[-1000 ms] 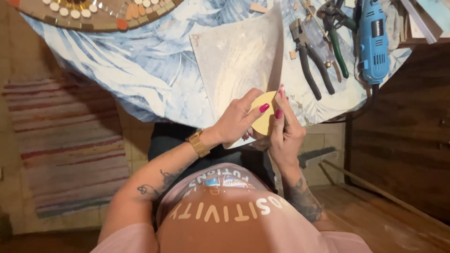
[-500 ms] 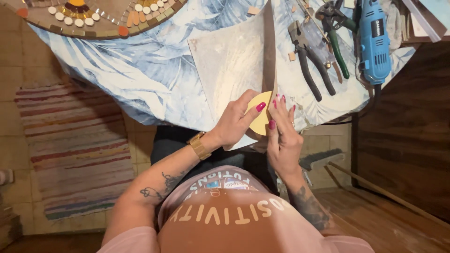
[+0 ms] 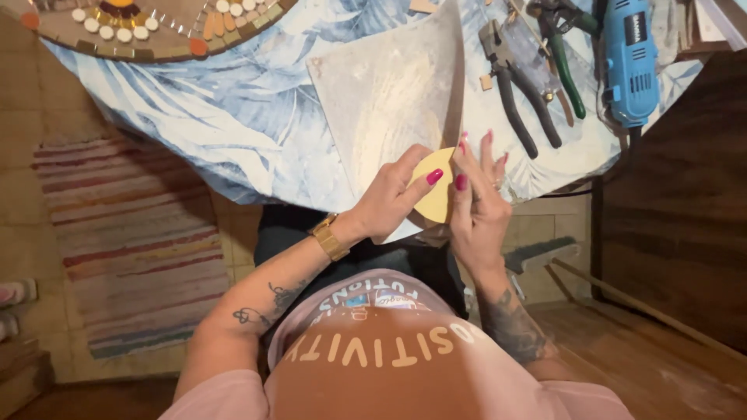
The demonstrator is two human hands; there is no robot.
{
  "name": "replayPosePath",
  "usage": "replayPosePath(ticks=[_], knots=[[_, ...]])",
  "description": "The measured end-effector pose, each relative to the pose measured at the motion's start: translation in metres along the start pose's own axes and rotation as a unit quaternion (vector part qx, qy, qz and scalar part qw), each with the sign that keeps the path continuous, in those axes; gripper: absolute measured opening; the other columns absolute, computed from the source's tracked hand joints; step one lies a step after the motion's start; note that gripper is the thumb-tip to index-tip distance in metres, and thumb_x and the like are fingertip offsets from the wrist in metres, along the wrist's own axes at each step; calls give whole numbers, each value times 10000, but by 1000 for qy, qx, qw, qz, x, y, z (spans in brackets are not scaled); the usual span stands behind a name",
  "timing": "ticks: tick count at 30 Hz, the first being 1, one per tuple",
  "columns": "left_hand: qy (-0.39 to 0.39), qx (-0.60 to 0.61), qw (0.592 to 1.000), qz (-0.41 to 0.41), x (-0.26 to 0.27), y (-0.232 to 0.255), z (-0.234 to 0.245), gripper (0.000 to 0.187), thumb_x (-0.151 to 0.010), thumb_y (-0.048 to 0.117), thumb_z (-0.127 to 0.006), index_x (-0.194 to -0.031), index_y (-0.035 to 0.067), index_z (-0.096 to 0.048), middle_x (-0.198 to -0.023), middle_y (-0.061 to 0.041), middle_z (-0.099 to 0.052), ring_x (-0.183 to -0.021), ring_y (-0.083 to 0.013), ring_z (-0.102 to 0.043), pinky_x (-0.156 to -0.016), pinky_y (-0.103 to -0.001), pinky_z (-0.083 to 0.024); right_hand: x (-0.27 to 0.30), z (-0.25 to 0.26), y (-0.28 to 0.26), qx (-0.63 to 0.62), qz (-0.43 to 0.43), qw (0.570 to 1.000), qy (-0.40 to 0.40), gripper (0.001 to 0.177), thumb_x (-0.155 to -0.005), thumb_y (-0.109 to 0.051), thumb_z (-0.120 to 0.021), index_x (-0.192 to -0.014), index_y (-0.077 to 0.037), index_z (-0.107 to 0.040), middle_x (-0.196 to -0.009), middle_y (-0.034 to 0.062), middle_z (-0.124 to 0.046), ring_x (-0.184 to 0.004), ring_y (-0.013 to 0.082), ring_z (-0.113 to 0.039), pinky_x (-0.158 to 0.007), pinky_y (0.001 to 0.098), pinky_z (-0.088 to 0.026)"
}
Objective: Sanding the edges of a small mosaic tile using a piece of sandpaper on a workbench.
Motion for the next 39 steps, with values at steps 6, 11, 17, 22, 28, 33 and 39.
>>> replayPosePath(ticks=[6,11,17,22,28,33,39], knots=[[24,29,999,1,-2,4,2,172,-863,247,-464,-943,100,-502,-565,-70,-554,-581,-117,-478,-600,-297,-450,8,0,-3,18,-3,1000,-12,261,-892,-79,-428,-1117,-13,-542,-1175,146,-518,-1213,324,-325,-1049,408,-114],[-8,2,1000,3,-2,3,-2,175,-864,254,-457,-942,102,-497,-554,-91,-563,-557,-125,-508,-588,-302,-455,5,0,3,33,-9,999,0,270,-903,-103,-420,-1126,2,-529,-1171,164,-516,-1206,329,-333,-1043,425,-113],[-16,-8,1000,0,-2,-2,-2,186,-870,244,-437,-958,89,-489,-533,-122,-568,-511,-168,-549,-551,-315,-467,3,-1,1,65,-25,998,-13,287,-904,-124,-415,-1149,-24,-526,-1169,160,-516,-1201,331,-339,-1038,453,-107],[-30,19,999,2,-2,2,-6,174,-869,243,-431,-943,102,-501,-523,-78,-597,-489,-126,-594,-540,-251,-494,-7,7,14,-71,-88,994,11,308,-929,-171,-354,-1166,-37,-498,-1179,140,-503,-1208,310,-322,-1048,460,-113],[-7,-15,1000,-19,-3,9,-5,202,-873,242,-440,-961,68,-490,-535,-131,-568,-510,-157,-551,-554,-312,-473,-3,18,28,-114,-121,986,34,308,-935,-182,-347,-1151,-12,-487,-1234,148,-444,-1211,260,-305,-1067,403,-133],[9,2,1000,-17,-4,12,-3,182,-867,238,-445,-938,80,-502,-497,-74,-578,-489,-137,-584,-556,-266,-485,-6,12,19,-84,-102,991,20,311,-928,-166,-355,-1157,-6,-492,-1198,159,-489,-1220,288,-324,-1060,442,-96],[25,7,1000,-15,-4,2,2,174,-863,212,-461,-943,66,-511,-508,-94,-559,-505,-127,-538,-560,-282,-469,-3,6,11,-85,-80,993,18,299,-920,-150,-370,-1151,-11,-500,-1193,151,-496,-1222,298,-311,-1056,457,-98]])
Point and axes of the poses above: each hand's wrist, its own x-axis away from the middle knuckle, its own z-axis out of the back of the hand, y = z × x, the point moved 8 cm from there along -x, towards the middle knuckle
